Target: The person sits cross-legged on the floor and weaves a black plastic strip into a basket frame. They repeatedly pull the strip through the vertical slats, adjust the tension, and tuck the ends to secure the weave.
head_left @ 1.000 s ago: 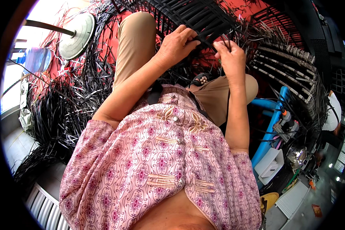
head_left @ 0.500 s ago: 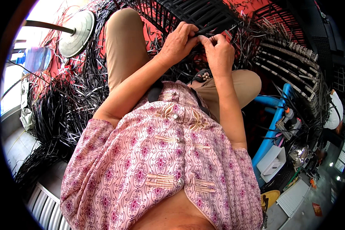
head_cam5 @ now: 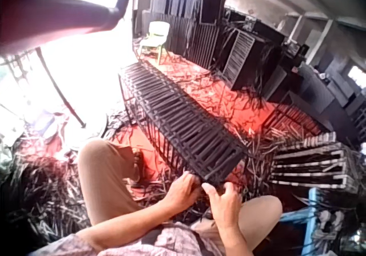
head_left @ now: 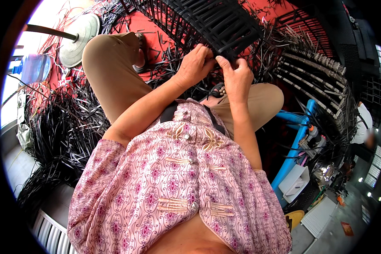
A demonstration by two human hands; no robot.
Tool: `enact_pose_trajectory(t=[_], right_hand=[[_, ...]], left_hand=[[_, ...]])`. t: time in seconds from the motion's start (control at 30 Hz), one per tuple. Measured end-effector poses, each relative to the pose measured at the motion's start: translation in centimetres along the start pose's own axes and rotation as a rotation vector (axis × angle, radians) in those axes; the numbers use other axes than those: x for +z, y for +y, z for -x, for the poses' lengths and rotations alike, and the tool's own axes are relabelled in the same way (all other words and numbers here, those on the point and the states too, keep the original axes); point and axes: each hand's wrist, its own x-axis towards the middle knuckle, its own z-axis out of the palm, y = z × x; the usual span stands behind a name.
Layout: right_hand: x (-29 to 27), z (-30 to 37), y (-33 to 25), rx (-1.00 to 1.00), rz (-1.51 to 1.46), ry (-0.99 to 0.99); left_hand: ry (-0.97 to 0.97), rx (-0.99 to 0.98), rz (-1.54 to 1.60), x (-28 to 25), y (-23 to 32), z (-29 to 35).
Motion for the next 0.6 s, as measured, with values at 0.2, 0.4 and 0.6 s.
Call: enact_pose_trajectory(t=[0.2,0.4,0.6], right_hand=[[2.5,-0.3,0.8,0.146,-0.277,-0.011],[3.3,-1.5,0.2,0.064,-0.294,0.059],[2.0,-7.3,-7.3,-0.104,-0.32,0.175]], left_hand=[[-0.007,-0.009,0.067,0.2,-0.8,-0.2],[0.033,-0.008,0.109,-0.7,-1.0,-1.8],[0.228,0.111,0.121,-3.2,-1.7,-7.6]])
